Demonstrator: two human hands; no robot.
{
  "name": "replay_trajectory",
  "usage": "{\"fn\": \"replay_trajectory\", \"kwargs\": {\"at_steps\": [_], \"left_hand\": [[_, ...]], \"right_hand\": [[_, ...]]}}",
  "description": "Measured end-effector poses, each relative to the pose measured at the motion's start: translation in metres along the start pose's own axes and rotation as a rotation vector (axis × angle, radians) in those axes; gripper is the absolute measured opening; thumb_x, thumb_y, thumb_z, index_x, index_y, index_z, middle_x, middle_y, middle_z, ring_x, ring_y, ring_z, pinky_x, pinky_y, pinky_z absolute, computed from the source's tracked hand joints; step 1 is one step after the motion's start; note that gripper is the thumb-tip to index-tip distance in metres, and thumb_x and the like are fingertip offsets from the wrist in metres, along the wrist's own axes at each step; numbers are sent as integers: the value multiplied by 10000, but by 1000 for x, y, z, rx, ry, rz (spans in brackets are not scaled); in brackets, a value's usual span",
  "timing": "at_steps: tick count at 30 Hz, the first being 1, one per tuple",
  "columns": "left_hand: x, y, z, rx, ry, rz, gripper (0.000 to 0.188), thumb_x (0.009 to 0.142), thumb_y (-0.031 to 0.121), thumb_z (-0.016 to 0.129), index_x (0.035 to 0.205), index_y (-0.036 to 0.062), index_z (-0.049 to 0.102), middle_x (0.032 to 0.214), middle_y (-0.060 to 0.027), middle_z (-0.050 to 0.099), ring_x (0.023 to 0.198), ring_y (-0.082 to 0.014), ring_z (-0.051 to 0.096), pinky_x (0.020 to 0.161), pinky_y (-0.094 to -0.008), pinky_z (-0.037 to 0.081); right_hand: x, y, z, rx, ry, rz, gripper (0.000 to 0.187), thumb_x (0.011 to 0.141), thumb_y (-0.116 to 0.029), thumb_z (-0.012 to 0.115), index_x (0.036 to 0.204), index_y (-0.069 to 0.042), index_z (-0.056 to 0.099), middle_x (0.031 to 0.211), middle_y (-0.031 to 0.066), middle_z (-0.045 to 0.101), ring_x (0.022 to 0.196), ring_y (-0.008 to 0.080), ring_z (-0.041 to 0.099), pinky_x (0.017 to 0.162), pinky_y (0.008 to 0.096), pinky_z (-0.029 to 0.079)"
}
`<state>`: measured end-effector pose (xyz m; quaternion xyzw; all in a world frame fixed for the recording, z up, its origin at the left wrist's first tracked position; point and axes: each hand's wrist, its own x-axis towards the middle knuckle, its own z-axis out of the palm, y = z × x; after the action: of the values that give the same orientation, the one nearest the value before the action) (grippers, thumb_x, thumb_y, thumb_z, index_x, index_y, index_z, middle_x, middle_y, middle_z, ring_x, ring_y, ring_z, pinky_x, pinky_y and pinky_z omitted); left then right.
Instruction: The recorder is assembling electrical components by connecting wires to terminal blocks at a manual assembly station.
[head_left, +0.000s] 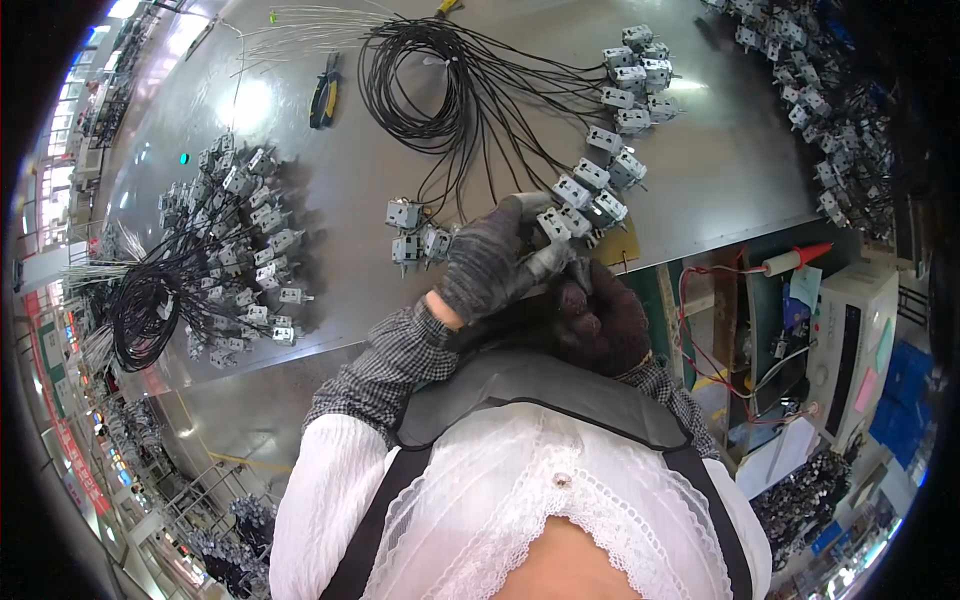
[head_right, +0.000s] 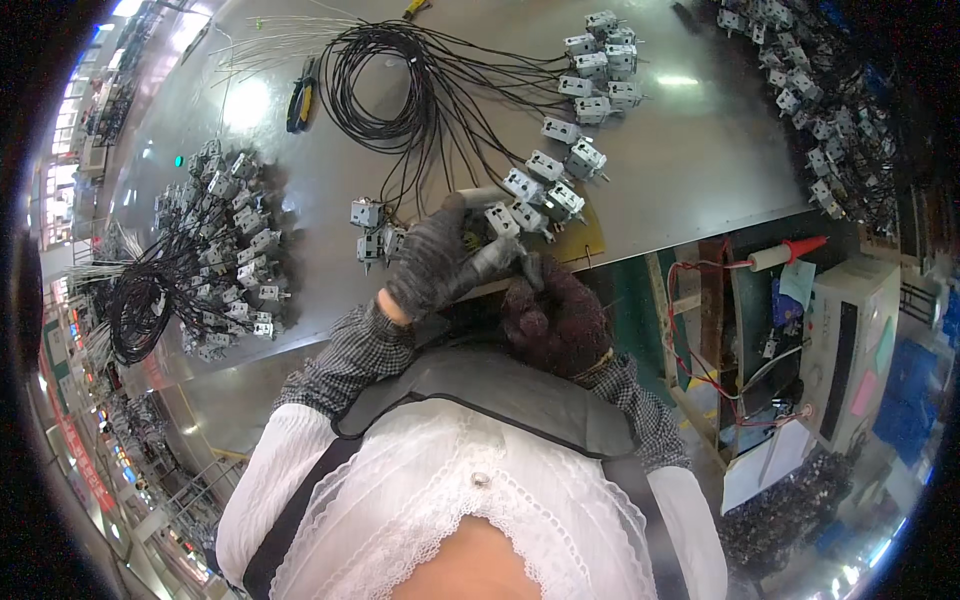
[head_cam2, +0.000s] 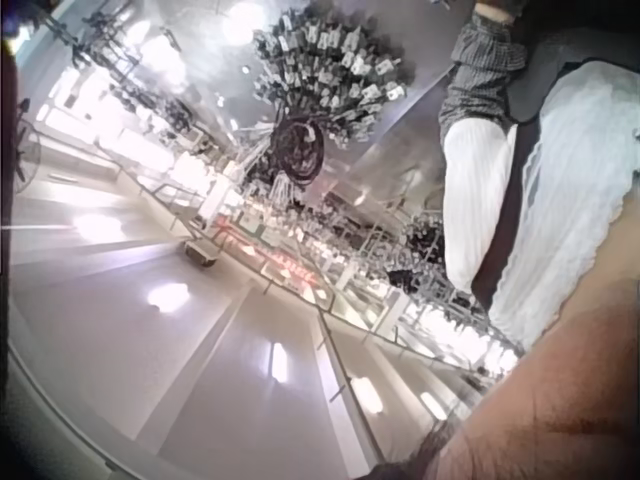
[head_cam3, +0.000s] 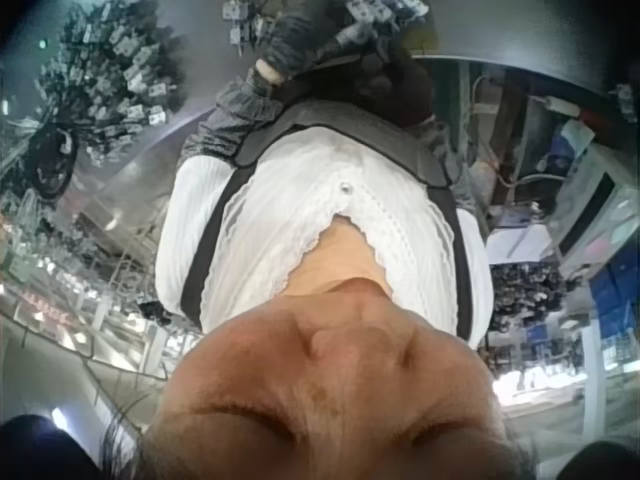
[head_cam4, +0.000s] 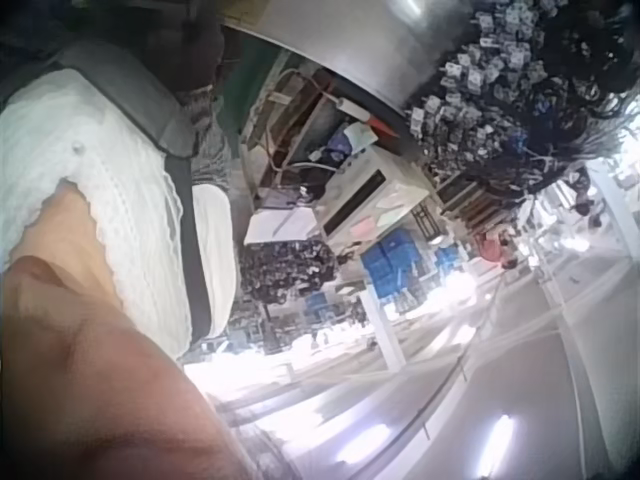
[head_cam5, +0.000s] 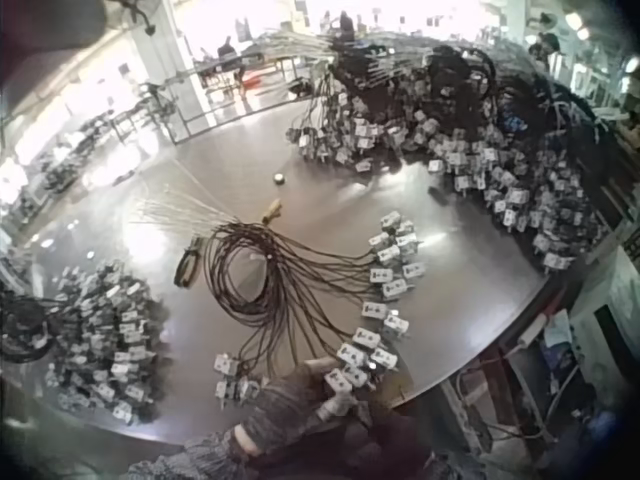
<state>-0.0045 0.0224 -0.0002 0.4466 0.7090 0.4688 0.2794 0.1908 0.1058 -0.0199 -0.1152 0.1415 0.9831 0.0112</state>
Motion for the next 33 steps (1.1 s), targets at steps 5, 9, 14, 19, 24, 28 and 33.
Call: {"fn": "replay_trajectory", "kwargs": {"at_steps": [5,9,14,19,24,28,33], "left_hand": [[-24,-10,-40,718,-222,81,793,838,277,840,1530,113,489,1312,-140,674,1343,-344,561,1221,-520,349],[-35,-29,-43,966,-282,324,754,826,346,847,1492,148,554,1282,-137,678,1280,-330,594,1173,-512,393],[-21,-18,-47,640,-302,148,626,855,368,842,1405,136,654,966,-92,723,927,-267,706,856,-421,536],[-13,-35,-32,391,-90,308,523,889,393,806,1324,122,704,853,-85,744,739,-284,707,736,-405,540],[1,-31,-30,375,-101,161,379,916,411,775,1177,136,757,864,-76,770,805,-282,735,771,-432,543],[14,-22,-32,477,-183,175,301,985,361,725,1102,89,781,816,-106,764,727,-266,745,701,-394,567],[22,-2,-22,714,-280,95,405,985,477,700,1021,85,796,786,-115,755,722,-283,742,717,-419,563]], "right_hand": [[-6,2,10,-599,429,-181,429,1074,-427,574,1291,-58,602,1050,84,682,817,179,619,762,311,535],[10,14,39,-506,430,-106,453,1090,-419,556,1339,-42,590,1092,86,674,859,180,612,797,340,540],[29,-10,33,-930,269,-370,438,1115,-340,523,1380,3,589,1181,115,692,1088,213,671,1002,392,539],[35,-31,29,-1223,301,-597,390,1116,-283,521,1346,24,595,1211,133,692,1146,220,672,1057,381,516],[26,-35,45,-1683,447,-607,339,1084,-268,590,1266,13,643,1139,111,705,1019,179,676,917,342,547],[6,-19,42,-1822,499,-467,258,1012,-198,678,1191,-12,683,999,90,713,891,178,677,778,365,544],[11,0,31,-2132,414,-720,222,943,-125,728,1143,-34,694,963,140,711,876,273,706,773,401,548]]}}
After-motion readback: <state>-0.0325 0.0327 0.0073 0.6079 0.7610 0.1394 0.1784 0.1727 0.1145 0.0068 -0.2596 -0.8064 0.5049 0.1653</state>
